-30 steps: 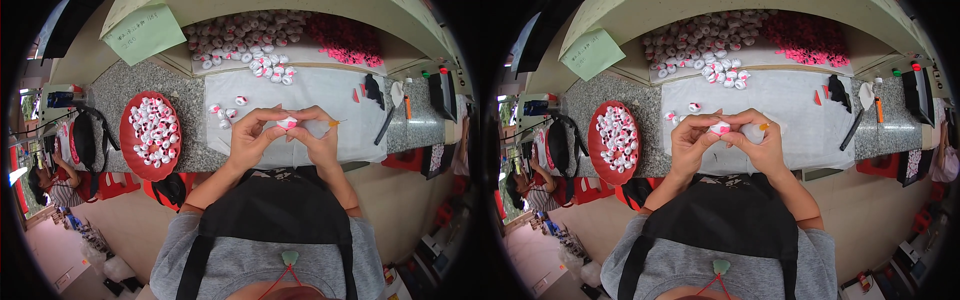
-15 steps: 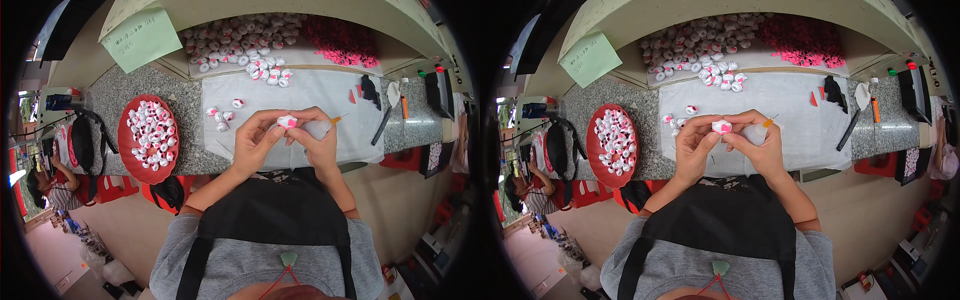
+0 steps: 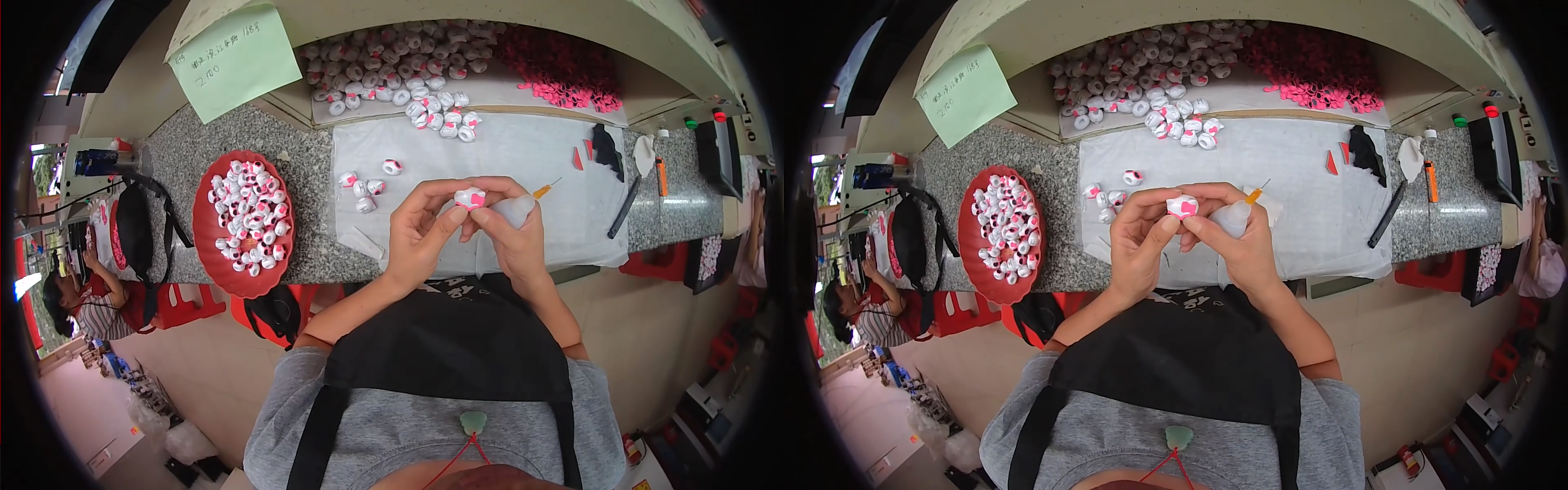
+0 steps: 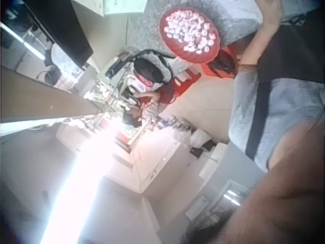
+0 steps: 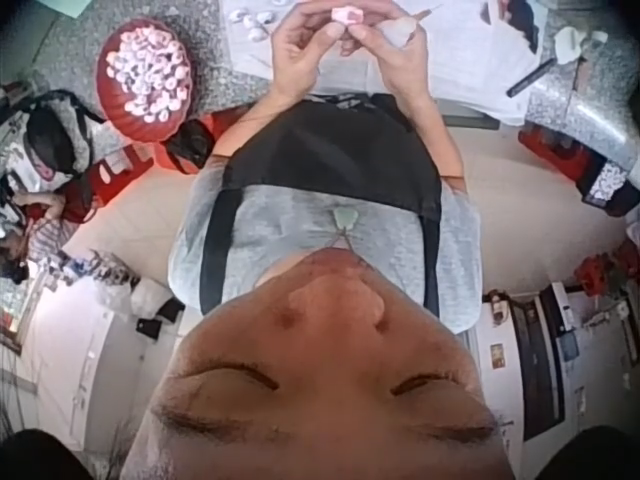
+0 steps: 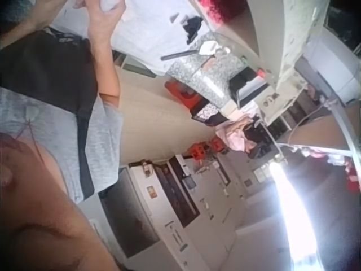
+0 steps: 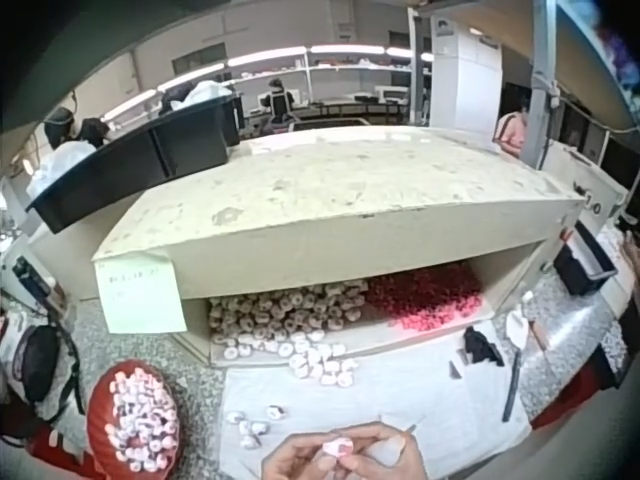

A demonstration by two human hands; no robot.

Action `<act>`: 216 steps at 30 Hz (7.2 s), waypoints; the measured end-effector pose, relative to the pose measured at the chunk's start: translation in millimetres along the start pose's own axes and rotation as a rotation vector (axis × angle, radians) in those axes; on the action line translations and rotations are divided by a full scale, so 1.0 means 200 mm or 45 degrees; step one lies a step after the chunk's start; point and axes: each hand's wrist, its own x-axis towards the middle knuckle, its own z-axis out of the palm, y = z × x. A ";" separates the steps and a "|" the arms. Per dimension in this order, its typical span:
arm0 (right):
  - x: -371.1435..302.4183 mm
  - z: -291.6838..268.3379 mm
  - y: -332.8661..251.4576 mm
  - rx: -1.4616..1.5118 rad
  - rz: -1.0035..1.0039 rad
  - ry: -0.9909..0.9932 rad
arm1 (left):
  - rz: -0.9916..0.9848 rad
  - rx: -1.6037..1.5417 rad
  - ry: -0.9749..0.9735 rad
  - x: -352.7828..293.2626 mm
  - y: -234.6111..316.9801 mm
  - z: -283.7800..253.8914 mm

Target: Assembling small plastic components by applying glue from a bottle at a factory workbench.

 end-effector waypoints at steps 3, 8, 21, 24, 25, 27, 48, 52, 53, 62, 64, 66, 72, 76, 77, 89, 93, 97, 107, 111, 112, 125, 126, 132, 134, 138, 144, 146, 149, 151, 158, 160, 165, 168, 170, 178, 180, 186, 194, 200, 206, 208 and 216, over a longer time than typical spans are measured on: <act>-0.01 -0.01 0.02 -0.037 -0.074 -0.004 | 0.035 0.059 0.007 -0.01 -0.01 0.00; -0.02 -0.01 0.05 0.146 -0.109 0.005 | 0.078 0.084 0.045 -0.01 -0.01 0.02; -0.03 -0.02 0.04 0.048 -0.034 0.027 | -0.039 -0.004 -0.053 -0.02 0.00 0.01; -0.04 -0.01 0.03 0.026 -0.042 0.011 | -0.013 0.009 -0.060 -0.03 0.01 0.01; -0.04 0.00 0.03 0.033 -0.038 0.030 | 0.013 0.030 -0.060 -0.04 0.01 0.00; -0.05 0.01 0.04 0.041 -0.022 0.079 | 0.035 0.052 -0.058 -0.04 -0.02 0.00; 0.01 -0.17 0.02 -0.519 -0.108 0.121 | 0.353 1.727 0.099 0.14 -0.02 -0.56; -0.03 -0.27 0.03 -0.620 -0.151 0.209 | 0.420 1.775 -0.020 0.11 -0.05 -0.50; -0.04 -0.29 0.03 -0.580 -0.130 0.266 | 0.425 1.773 -0.040 0.12 -0.04 -0.47; -0.17 -0.46 -0.01 -0.268 -0.092 0.324 | 0.526 1.802 -0.034 0.13 -0.01 -0.50; -0.20 -0.51 -0.02 -0.324 -0.183 0.451 | 0.692 1.809 -0.023 0.27 -0.02 -0.43; -0.19 -0.50 -0.04 -0.350 -0.177 0.436 | 0.626 1.779 -0.033 0.38 -0.03 -0.36; -0.17 -0.43 -0.04 -0.393 -0.209 0.247 | 0.453 1.823 0.002 0.52 -0.13 -0.35; -0.16 -0.36 -0.05 -0.470 -0.237 0.176 | 0.440 1.491 0.080 0.48 -0.08 -0.35; -0.15 -0.34 -0.05 -0.473 -0.238 0.182 | 0.426 1.233 0.157 0.46 -0.06 -0.34; -0.07 -0.15 -0.15 0.007 -0.658 0.347 | -0.304 -0.236 0.021 0.16 0.04 -0.10; -0.08 -0.10 -0.16 -0.036 -0.781 0.356 | -0.147 -0.104 0.000 0.10 0.05 -0.08; -0.11 -0.08 -0.15 -0.622 -1.096 0.158 | -0.036 -0.027 -0.022 0.07 0.08 -0.05; -0.15 -0.04 -0.15 -0.954 -1.112 0.063 | 0.069 0.008 0.005 0.05 0.08 -0.04; -0.15 -0.03 -0.14 -0.984 -1.105 0.080 | 0.029 0.002 -0.016 0.05 0.08 -0.05; -0.15 -0.03 -0.14 -0.984 -1.104 0.080 | 0.029 -0.002 -0.020 0.05 0.08 -0.05; -0.15 -0.03 -0.14 -0.977 -1.094 0.055 | 0.044 0.010 -0.047 0.05 0.06 -0.06; -0.15 -0.03 -0.14 -0.983 -1.107 0.050 | 0.038 -0.013 -0.042 0.05 0.06 -0.06; -0.14 -0.05 -0.14 -1.041 -1.188 0.030 | 0.037 -0.025 -0.068 0.06 0.06 -0.06; -0.14 -0.05 -0.14 -1.041 -1.181 0.026 | 0.025 -0.022 -0.067 0.06 0.06 -0.06; -0.15 -0.04 -0.14 -1.008 -1.163 0.040 | 0.018 -0.008 -0.066 0.06 0.06 -0.05; -0.15 -0.04 -0.14 -0.986 -1.133 0.022 | -0.013 -0.006 -0.046 0.06 0.06 -0.05; -0.15 -0.04 -0.14 -0.992 -1.135 0.020 | -0.024 -0.015 -0.035 0.05 0.06 -0.05; -0.15 -0.04 -0.14 -0.996 -1.143 0.032 | 0.008 0.033 -0.038 0.05 0.06 -0.05; -0.15 -0.04 -0.13 -0.995 -1.151 0.045 | 0.018 0.103 -0.054 0.05 0.05 -0.05; -0.15 -0.03 -0.12 -1.001 -1.133 0.044 | 0.166 0.301 -0.088 0.05 0.04 -0.06; -0.15 -0.02 -0.12 -0.998 -1.132 0.034 | 0.188 0.374 -0.085 0.05 0.04 -0.06; -0.16 -0.02 -0.13 -0.982 -1.091 0.015 | 0.201 0.436 -0.105 0.05 0.05 -0.07; -0.16 -0.03 -0.13 -0.998 -1.088 0.035 | 0.234 0.437 -0.087 0.05 0.05 -0.06; -0.16 -0.03 -0.13 -1.010 -1.088 0.041 | 0.249 0.425 -0.079 0.05 0.05 -0.07; -0.01 -0.22 -0.13 -0.711 -0.854 0.192 | 0.205 0.290 0.167 0.08 0.10 -0.17; 0.08 -0.31 -0.16 -0.661 -0.600 0.209 | 0.241 0.249 0.213 0.08 0.12 -0.21; 0.50 -0.62 -0.10 -1.456 -0.530 0.214 | 0.247 0.236 0.238 0.07 0.12 -0.20; 0.56 -0.65 -0.11 -2.108 -0.643 0.170 | 0.245 0.269 0.336 0.06 0.13 -0.24; 0.50 -0.67 -0.09 -2.012 -0.965 0.222 | 0.185 0.207 0.264 0.10 0.13 -0.21; 0.25 -0.33 -0.13 -1.313 -0.660 0.331 | 0.078 0.126 0.143 0.12 0.07 -0.16; 0.17 -0.25 -0.09 -0.868 -0.419 0.308 | 0.044 0.093 0.088 0.13 0.06 -0.15; 0.11 -0.08 0.02 -0.215 -0.130 0.136 | -0.043 -0.116 -0.173 0.09 0.04 -0.05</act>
